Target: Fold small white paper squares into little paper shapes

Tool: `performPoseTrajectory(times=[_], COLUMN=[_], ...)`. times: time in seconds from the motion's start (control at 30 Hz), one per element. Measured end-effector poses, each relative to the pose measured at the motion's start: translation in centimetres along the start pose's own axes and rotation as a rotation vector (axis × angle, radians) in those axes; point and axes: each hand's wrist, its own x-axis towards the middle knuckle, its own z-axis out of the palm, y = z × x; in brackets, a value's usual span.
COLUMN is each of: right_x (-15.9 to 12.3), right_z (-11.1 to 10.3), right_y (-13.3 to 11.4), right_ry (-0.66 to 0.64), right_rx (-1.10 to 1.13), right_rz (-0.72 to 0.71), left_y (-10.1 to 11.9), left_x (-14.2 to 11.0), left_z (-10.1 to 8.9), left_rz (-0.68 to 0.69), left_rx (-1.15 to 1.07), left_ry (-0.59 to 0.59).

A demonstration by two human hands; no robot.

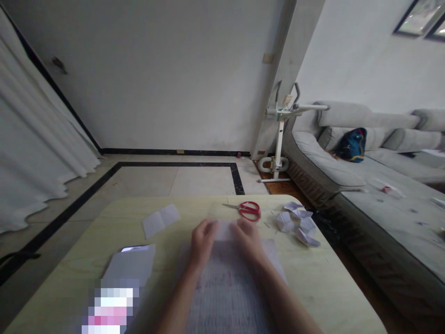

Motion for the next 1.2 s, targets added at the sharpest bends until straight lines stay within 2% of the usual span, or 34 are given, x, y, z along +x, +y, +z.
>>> performPoseTrajectory(times=[0.13,0.3,0.57,0.73,0.87,1.0,1.2], right_x=[-0.1,-0.2,0.0,-0.2,-0.1,0.1,0.2], right_z=[0.1,0.1,-0.2,-0.2,-0.2,-0.5,-0.6], right_y=[-0.3,-0.6,-0.8,-0.9,-1.1,-1.1,-0.5], right_ry=[-0.004,-0.014,-0.067,-0.067,-0.032,-0.047,-0.034], right_rx=[-0.008,-0.012,-0.042,-0.072,-0.071,0.008,0.009], right_rz=[-0.013,-0.019,-0.065,-0.096,-0.012,0.076,0.103], left_y=[0.0,0.3,-0.1,-0.1,0.1,0.4,0.4], left_x=[0.1,-0.2,-0.4,-0.6,-0.6,-0.5,-0.5], left_z=[0.0,0.2,0.0,-0.1,-0.2,-0.2,-0.3], left_rz=[-0.007,-0.002,0.11,0.14,0.087,0.019,0.019], left_rx=[-0.005,0.05,0.127,0.212,0.171,0.098,0.09], left_ry=[0.01,-0.078,-0.16,-0.106,-0.067,-0.094,-0.073])
